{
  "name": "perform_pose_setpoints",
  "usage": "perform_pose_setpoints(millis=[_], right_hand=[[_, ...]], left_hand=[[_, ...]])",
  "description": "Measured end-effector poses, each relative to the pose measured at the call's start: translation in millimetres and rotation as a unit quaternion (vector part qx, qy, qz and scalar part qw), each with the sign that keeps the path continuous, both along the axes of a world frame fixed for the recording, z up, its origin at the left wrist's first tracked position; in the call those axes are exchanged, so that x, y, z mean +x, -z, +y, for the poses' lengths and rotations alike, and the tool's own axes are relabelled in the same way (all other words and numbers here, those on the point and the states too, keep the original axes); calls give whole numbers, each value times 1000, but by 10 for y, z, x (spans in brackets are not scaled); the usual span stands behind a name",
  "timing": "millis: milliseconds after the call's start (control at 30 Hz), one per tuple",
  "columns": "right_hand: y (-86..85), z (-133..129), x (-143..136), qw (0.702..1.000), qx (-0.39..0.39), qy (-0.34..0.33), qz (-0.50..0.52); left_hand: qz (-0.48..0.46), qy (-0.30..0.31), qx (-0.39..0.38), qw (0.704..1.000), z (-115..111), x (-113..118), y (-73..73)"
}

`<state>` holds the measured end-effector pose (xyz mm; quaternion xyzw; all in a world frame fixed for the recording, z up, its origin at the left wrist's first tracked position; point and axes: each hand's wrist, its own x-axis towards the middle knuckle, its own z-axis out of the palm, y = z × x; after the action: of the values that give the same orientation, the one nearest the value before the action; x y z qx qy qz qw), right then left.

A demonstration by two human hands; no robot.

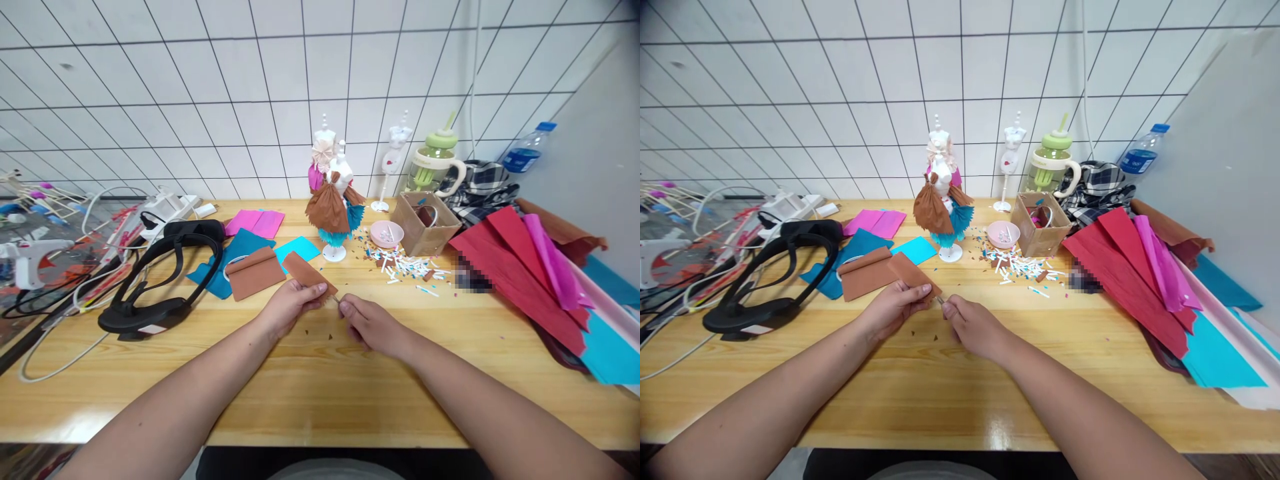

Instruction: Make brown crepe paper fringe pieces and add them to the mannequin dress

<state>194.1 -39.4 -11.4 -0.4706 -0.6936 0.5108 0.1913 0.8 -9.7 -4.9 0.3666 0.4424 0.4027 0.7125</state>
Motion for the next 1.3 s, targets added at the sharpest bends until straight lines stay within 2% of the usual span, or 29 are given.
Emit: perform_pose_setpoints(millis=[100,300,633,1300], right_hand=[[38,-24,-58,999,-32,-7,28],[76,-7,-83,998,-37,4,60],[-45,-1,-18,1000,-12,13,25],[-72,19,2,1000,-15,19,-11]], left_hand=[[2,-1,4,1000,-11,17,-7],[3,11,7,1000,-11,19,-9],[13,36,20,999,16,-7,31],[35,43,37,998,12,7,11]])
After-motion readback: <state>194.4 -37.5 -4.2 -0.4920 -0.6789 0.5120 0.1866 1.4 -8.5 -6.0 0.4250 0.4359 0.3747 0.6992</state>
